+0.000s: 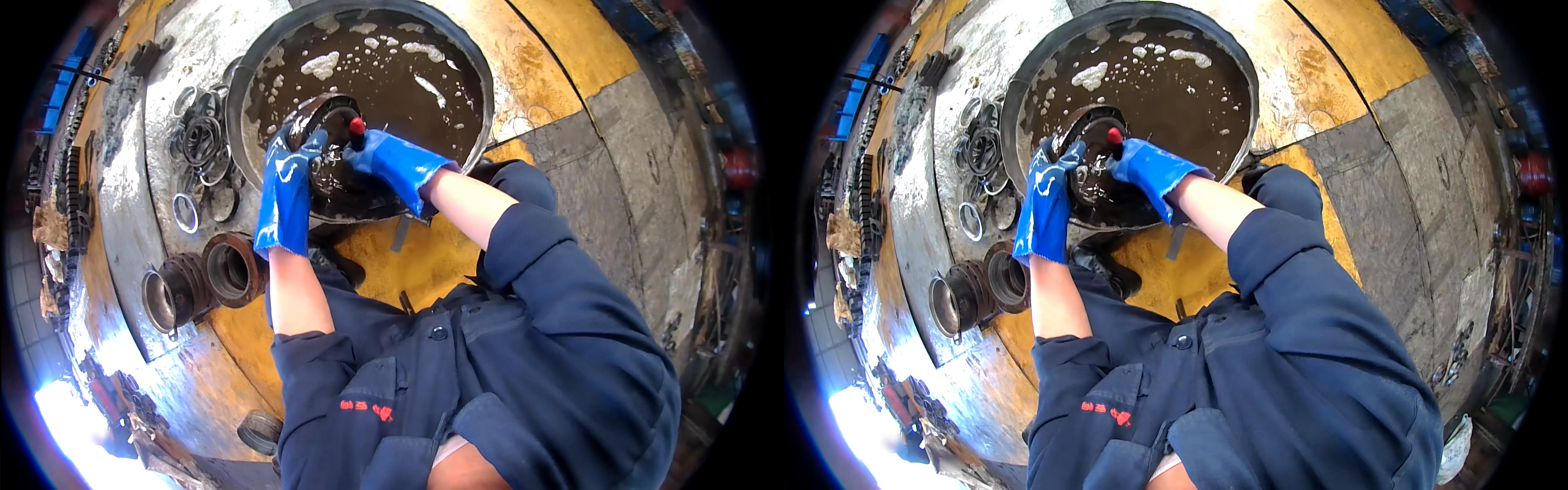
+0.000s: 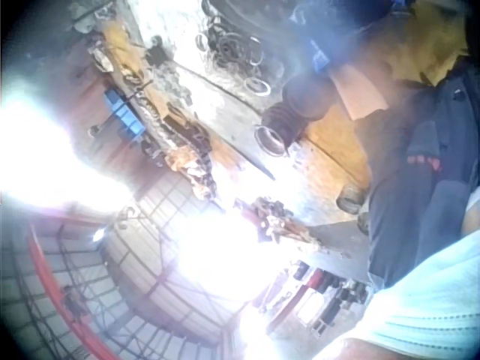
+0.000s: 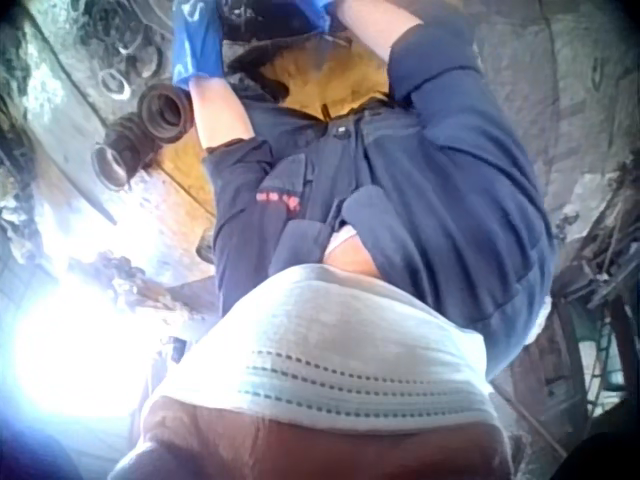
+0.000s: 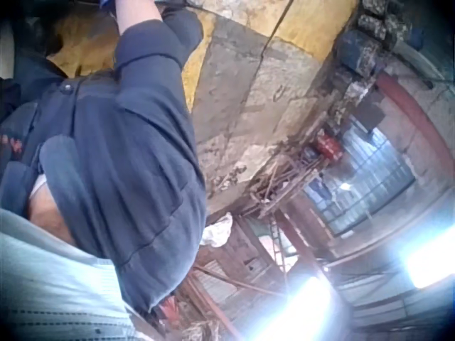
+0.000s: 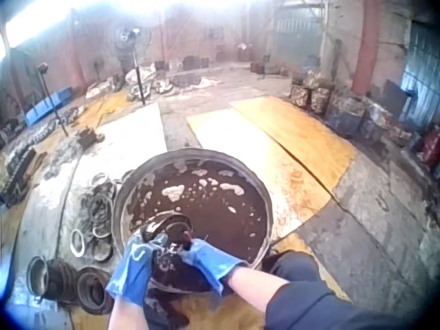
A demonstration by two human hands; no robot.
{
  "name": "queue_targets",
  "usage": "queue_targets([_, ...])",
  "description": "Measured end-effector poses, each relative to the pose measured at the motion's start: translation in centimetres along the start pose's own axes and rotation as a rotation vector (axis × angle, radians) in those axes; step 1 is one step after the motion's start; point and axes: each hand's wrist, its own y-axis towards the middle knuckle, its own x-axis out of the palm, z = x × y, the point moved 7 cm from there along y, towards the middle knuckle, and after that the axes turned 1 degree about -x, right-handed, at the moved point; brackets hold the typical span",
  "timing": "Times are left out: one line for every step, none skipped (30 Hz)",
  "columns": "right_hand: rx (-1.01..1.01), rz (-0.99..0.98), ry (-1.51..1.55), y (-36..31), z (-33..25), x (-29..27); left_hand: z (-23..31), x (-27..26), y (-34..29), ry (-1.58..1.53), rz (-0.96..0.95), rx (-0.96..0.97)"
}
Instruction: The person cleans curved metal parts by scrubbing them with a brush in a basin of liquid and setting them on the floor.
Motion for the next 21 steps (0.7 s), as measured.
queue_targets([0.054,-0.064,0.104,-0.4,0.6,0.3,0.1,-0.2,-0.2,0.071,0.016,0.048])
queue_targets([0.026,-0.102,0.237,-1.1,0.5,0.8,0.3,-0.5,-0.4,0.166,0.047,0.095])
queue_targets([-0.008,-0.139,0.371,-1.7,0.2,1.1,0.2,-0.9,-0.5,0.191,0.060,0.090])
queue_targets([-0.042,-0.181,0.502,-2.9,-1.3,1.1,0.1,-1.8,-0.6,0.216,0.079,0.083])
queue_targets([-0.093,-0.249,0.793,-4.9,-3.0,1.2,-0.2,-2.7,-0.8,0.242,0.099,0.076])
queue_targets([-0.031,-0.264,0.877,-4.9,-2.0,1.3,0.6,-1.8,-0.9,0.256,0.085,0.071])
queue_targets([0.028,-0.283,0.964,-4.2,-1.0,2.1,1.6,-1.1,-1.1,0.274,0.074,0.066])
queue_targets([0.086,-0.301,1.052,-3.4,-0.1,2.9,2.1,-0.5,-1.1,0.293,0.063,0.061])
queue_targets([0.140,-0.330,1.138,-3.0,-0.6,3.5,1.8,-0.5,-0.8,0.291,0.067,0.026])
queue_targets([0.291,-0.307,1.324,-2.4,-0.4,3.9,1.8,-0.6,-0.8,0.290,0.081,0.038])
queue_targets([0.401,-0.275,1.394,-2.0,-0.2,3.9,1.8,-0.5,-0.7,0.289,0.093,0.050])
queue_targets([0.517,-0.253,1.461,-2.0,-0.8,4.2,1.6,-1.0,-0.9,0.293,0.113,0.056])
queue_targets([0.574,-0.160,1.475,-2.1,-1.4,3.9,1.5,-1.5,-0.5,0.327,0.116,0.088])
queue_targets([0.549,-0.076,1.497,-2.5,-1.8,3.4,0.9,-2.1,-0.6,0.313,0.124,0.077])
queue_targets([0.528,-0.100,1.608,-2.5,-1.7,2.7,1.1,-2.1,-0.8,0.293,0.123,0.069])
queue_targets([0.505,-0.125,1.720,-2.6,-1.7,2.0,1.4,-2.0,-0.8,0.273,0.123,0.061])
queue_targets([0.571,0.061,1.649,-2.9,-0.3,0.9,1.7,-1.9,-0.9,0.289,0.165,0.069])
queue_targets([0.546,0.039,1.665,-1.4,2.2,0.1,1.5,-0.5,-0.4,0.132,0.090,0.036])
queue_targets([0.413,0.133,1.573,-1.2,2.9,-1.7,0.6,-0.2,-0.3,-0.015,0.038,-0.009])
queue_targets([0.281,0.224,1.477,-1.1,3.4,-3.4,-0.2,0.0,-0.2,-0.161,-0.014,-0.052])
queue_targets([0.214,0.256,1.381,-3.0,2.0,-5.3,-0.5,-0.3,-0.3,-0.166,-0.041,-0.091])
